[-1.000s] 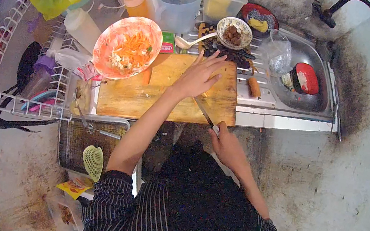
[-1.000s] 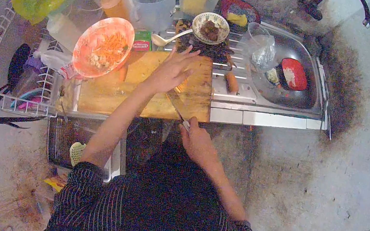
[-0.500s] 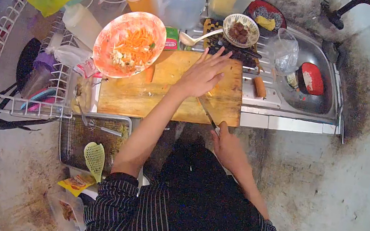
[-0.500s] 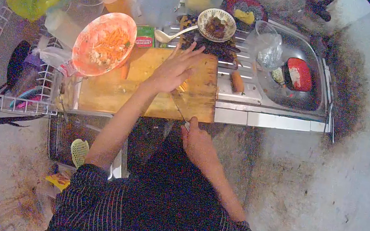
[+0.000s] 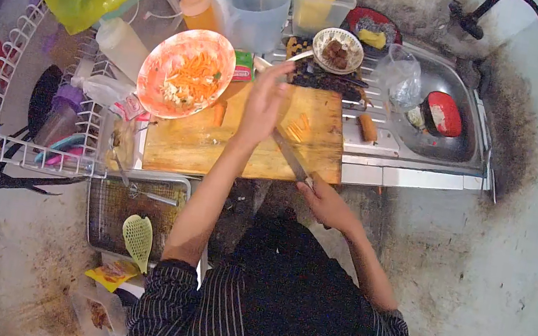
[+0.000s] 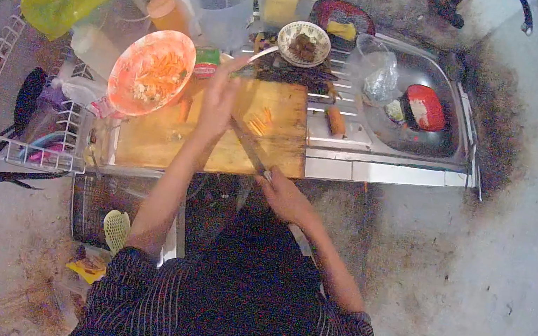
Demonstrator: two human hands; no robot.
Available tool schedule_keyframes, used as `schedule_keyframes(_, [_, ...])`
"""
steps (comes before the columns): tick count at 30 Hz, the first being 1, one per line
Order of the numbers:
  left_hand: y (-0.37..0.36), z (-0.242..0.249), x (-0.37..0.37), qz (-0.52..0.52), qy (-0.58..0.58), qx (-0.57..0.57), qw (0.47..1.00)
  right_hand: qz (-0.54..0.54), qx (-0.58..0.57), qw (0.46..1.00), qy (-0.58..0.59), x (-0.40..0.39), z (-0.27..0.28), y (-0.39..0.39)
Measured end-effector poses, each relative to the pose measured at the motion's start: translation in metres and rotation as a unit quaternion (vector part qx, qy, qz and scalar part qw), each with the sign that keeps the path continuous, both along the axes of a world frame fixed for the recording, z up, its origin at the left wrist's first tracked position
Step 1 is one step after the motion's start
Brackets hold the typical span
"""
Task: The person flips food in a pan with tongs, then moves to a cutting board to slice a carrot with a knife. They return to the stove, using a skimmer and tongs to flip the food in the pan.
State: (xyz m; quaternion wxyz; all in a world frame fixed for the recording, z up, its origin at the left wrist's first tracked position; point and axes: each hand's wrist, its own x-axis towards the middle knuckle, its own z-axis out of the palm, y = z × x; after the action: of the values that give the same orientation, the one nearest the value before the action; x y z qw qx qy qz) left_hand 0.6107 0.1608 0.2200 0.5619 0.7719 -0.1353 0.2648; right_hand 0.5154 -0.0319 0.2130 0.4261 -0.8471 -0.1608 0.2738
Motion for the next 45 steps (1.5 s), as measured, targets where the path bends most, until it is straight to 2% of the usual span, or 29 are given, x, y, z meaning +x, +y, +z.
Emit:
schedule_keyframes(3, [0.012, 0.014, -0.030, 0.086, 0.011, -0.059, 0.994, -0.013, 0.059, 0.997, 0.046, 0.002, -0.001, -0.003])
schedule_keyframes(6, [0.021, -0.001, -0.056, 0.109, 0.052, -0.082, 0.989, -0.011, -0.017, 0.999, 0.043, 0.002, 0.015, -0.004])
schedule_keyframes(8, [0.025, -0.022, -0.068, 0.111, 0.080, -0.055, 0.989, -0.009, -0.057, 0.998, 0.023, 0.000, 0.021, -0.004])
schedule_keyframes(10, [0.019, -0.014, -0.078, 0.118, 0.103, 0.038, 0.987, -0.007, -0.057, 0.998, -0.006, 0.001, 0.019, -0.006])
schedule_keyframes(13, [0.012, -0.013, -0.086, 0.112, 0.090, 0.152, 0.978, -0.056, 0.020, 0.991, -0.122, 0.003, -0.002, -0.012])
schedule_keyframes(14, [0.012, -0.014, -0.088, 0.106, 0.079, 0.187, 0.974, -0.071, 0.031, 0.991, -0.106, 0.006, -0.004, -0.017])
schedule_keyframes(16, [0.014, -0.009, -0.085, 0.007, 0.108, 0.228, 0.968, -0.103, 0.054, 0.991, -0.071, 0.012, 0.000, -0.027])
schedule_keyframes(21, [0.023, -0.008, -0.053, -0.162, 0.051, 0.330, 0.928, -0.132, -0.044, 0.988, -0.066, 0.033, -0.025, -0.065])
schedule_keyframes(24, [0.025, -0.017, -0.023, -0.228, 0.003, 0.417, 0.880, -0.159, 0.052, 0.985, 0.049, 0.031, 0.006, -0.065])
schedule_keyframes(27, [0.023, -0.021, -0.014, -0.234, -0.007, 0.458, 0.857, -0.195, 0.131, 0.966, 0.111, 0.028, 0.010, -0.069])
schedule_keyframes(30, [0.020, -0.024, -0.008, -0.229, -0.018, 0.397, 0.889, -0.206, 0.162, 0.956, 0.135, 0.026, 0.001, -0.070])
schedule_keyframes(33, [0.016, -0.024, -0.021, -0.150, 0.026, 0.368, 0.917, -0.220, 0.172, 0.951, 0.134, 0.022, -0.008, -0.071])
schedule_keyframes(38, [0.013, -0.034, -0.033, -0.060, 0.010, 0.364, 0.929, -0.237, 0.174, 0.947, 0.130, 0.021, -0.022, -0.060])
schedule_keyframes(41, [0.011, -0.034, -0.037, -0.031, 0.006, 0.353, 0.935, -0.191, 0.169, 0.958, 0.128, 0.017, -0.007, -0.047])
schedule_keyframes(45, [0.012, -0.036, -0.038, -0.011, 0.003, 0.308, 0.951, -0.183, 0.199, 0.948, 0.166, 0.016, 0.003, -0.035])
